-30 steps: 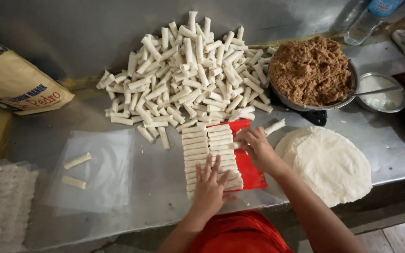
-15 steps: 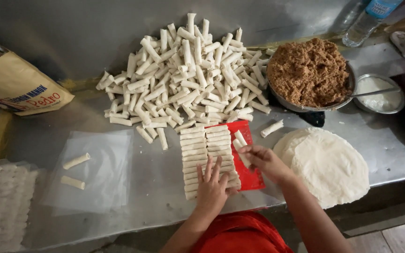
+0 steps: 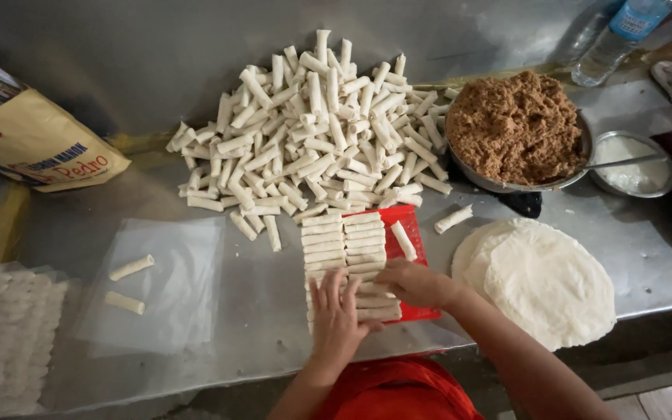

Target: Packing small rolled food items into plastic bags on a stainless steel table at a high rate of speed.

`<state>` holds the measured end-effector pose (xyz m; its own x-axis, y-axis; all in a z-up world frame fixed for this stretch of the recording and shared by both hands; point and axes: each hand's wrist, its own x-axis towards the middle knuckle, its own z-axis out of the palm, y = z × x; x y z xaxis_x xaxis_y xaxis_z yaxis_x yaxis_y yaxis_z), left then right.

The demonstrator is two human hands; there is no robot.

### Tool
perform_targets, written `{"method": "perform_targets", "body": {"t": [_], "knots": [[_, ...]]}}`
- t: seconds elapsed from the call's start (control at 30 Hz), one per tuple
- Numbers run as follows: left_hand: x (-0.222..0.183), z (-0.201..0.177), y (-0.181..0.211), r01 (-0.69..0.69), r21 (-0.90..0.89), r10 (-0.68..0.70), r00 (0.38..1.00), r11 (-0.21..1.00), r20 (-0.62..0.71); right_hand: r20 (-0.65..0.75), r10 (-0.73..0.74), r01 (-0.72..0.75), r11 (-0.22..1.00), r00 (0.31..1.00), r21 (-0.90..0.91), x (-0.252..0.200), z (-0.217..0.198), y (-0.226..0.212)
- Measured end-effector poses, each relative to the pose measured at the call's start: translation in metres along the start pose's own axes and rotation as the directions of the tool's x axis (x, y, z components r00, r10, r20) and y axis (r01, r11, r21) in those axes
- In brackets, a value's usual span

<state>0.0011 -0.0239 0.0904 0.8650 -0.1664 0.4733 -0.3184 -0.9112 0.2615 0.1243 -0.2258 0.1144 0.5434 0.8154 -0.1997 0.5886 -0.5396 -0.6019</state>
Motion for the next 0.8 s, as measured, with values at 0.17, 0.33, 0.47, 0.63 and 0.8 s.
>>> {"method": "perform_targets", "body": {"t": [0.17, 0.33, 0.47, 0.63, 0.8], "knots": [[0.001, 0.008, -0.015, -0.077, 0.090, 0.064, 0.989, 0.993, 0.135, -0.312, -0.310, 0.334, 0.942, 0.898, 0.026, 0.010, 0.017, -0.008], [0.002, 0.006, -0.016, -0.084, -0.023, 0.086, 0.989, 0.996, 0.120, -0.438, 0.166, -0.070, 0.972, 0.883, 0.227, 0.001, -0.013, 0.018], [0.001, 0.003, -0.016, -0.090, -0.036, 0.093, 0.991, 0.995, 0.100, -0.247, 0.767, -0.674, 0.639, 0.592, 0.370, 0.004, -0.055, -0.014], [0.000, 0.003, -0.016, -0.090, -0.041, 0.094, 0.989, 0.995, 0.110, -0.237, 0.745, -0.686, 0.666, 0.623, 0.292, 0.027, -0.009, 0.039], [-0.002, 0.007, -0.015, -0.044, 0.005, 0.043, 0.991, 0.999, 0.125, -0.503, 0.367, -0.286, 0.929, 0.783, 0.233, 0.012, -0.006, 0.037]]}}
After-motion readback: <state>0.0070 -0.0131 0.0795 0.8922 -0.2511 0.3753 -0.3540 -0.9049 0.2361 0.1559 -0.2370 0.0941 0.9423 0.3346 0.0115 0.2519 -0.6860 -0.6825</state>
